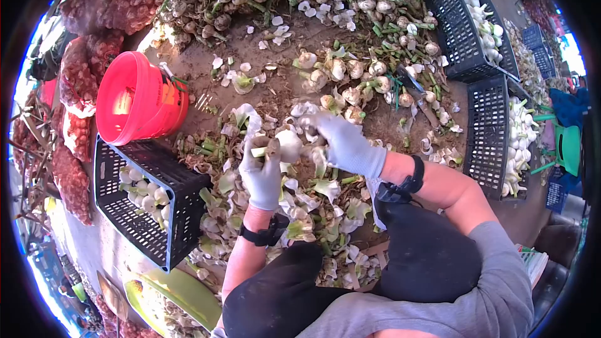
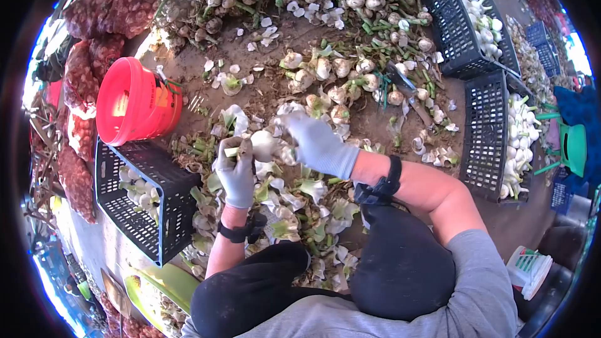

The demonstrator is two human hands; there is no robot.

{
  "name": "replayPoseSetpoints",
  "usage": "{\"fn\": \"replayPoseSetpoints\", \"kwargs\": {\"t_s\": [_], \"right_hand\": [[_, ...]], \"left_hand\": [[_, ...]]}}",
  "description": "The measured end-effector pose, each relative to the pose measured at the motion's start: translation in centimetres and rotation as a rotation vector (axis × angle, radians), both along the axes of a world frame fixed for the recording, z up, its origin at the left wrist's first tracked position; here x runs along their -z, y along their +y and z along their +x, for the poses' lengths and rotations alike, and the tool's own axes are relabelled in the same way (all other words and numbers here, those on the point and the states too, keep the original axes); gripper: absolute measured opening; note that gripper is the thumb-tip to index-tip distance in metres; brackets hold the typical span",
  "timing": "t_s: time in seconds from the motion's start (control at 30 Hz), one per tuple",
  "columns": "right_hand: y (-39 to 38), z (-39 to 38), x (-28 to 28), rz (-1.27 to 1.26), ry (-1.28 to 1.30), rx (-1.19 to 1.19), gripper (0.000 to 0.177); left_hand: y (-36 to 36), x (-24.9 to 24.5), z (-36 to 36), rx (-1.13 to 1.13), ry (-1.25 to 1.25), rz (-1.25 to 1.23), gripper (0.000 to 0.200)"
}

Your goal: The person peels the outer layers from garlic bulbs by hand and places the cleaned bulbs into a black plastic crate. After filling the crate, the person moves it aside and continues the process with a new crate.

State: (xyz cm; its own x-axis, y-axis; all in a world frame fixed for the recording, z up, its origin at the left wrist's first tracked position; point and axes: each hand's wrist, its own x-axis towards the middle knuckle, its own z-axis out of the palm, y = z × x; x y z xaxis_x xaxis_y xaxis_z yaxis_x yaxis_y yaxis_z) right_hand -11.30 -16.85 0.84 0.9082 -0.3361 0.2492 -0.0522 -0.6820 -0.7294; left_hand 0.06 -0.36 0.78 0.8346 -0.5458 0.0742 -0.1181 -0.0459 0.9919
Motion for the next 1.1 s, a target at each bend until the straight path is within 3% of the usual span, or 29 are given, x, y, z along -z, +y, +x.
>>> {"fn": "replayPoseSetpoints", "kwargs": {"t_s": [0.03, 0.1, 0.13, 0.23, 0.37, 0.4, 0.5, 0.7, 0.73, 0.8, 0.83, 0.9, 0.97, 1.03, 1.07, 1.1], "right_hand": [[0.4, 0.2, -0.1, -0.063, 0.042, -0.020, 0.039], [1.3, 0.4, -0.4, -0.185, 0.122, -0.056, 0.035], [1.8, 0.8, -0.2, -0.336, -0.011, -0.006, 0.011], [2.5, 1.3, -0.2, -0.505, 0.108, -0.020, 0.012], [1.9, 0.7, -0.3, -0.378, 0.182, -0.064, 0.017], [1.7, 0.3, -0.3, -0.236, 0.178, -0.100, 0.019], [1.8, 0.1, 0.6, -0.237, 0.076, -0.105, 0.021], [1.3, 0.4, 0.4, -0.488, 0.180, -0.046, 0.014], [0.1, 0.5, 0.1, -0.394, 0.227, -0.047, 0.011], [-3.0, 0.4, 1.0, -0.260, 0.080, 0.088, 0.009], [-5.1, 0.5, 2.5, -0.095, 0.276, 0.164, 0.008], [-8.0, -0.6, 1.8, -0.054, 0.388, 0.291, 0.009], [-11.1, -2.8, 5.9, -0.035, 0.605, 0.091, 0.011], [-9.2, -3.2, 3.1, 0.000, 0.926, -0.187, 0.026], [-7.5, -3.3, 1.9, -0.018, 0.781, -0.210, 0.033], [-5.9, -3.0, 2.1, 0.327, 0.516, -0.104, 0.036]], "left_hand": [[-0.2, -0.6, -0.4, 0.020, 0.064, -0.008, 0.011], [-0.2, -0.2, -0.7, 0.027, -0.077, 0.102, 0.011], [-0.2, -0.1, -0.8, 0.022, -0.269, 0.158, 0.011], [-0.1, -0.4, -1.6, 0.030, -0.193, 0.208, 0.012], [-0.2, -0.4, -2.2, 0.044, -0.142, 0.161, 0.009], [-0.2, -0.5, -2.2, 0.040, -0.171, 0.186, 0.010], [-0.2, -0.4, -1.9, 0.038, -0.269, 0.242, 0.012], [0.2, 0.1, -2.3, 0.121, -0.307, 0.229, 0.018], [0.2, 0.2, -2.0, 0.150, -0.200, 0.155, 0.017], [0.6, 0.6, -1.5, 0.209, 0.023, 0.012, 0.016], [1.0, 0.4, -1.3, 0.232, 0.154, -0.076, 0.016], [1.4, -0.3, -1.1, 0.277, 0.413, -0.260, 0.017], [0.9, -0.4, -1.2, 0.261, 0.394, -0.330, 0.020], [0.8, -0.4, -1.0, 0.270, 0.506, -0.442, 0.020], [0.6, 0.0, -0.8, 0.272, 0.442, -0.398, 0.020], [0.4, 0.2, -0.9, 0.267, 0.394, -0.368, 0.020]]}}
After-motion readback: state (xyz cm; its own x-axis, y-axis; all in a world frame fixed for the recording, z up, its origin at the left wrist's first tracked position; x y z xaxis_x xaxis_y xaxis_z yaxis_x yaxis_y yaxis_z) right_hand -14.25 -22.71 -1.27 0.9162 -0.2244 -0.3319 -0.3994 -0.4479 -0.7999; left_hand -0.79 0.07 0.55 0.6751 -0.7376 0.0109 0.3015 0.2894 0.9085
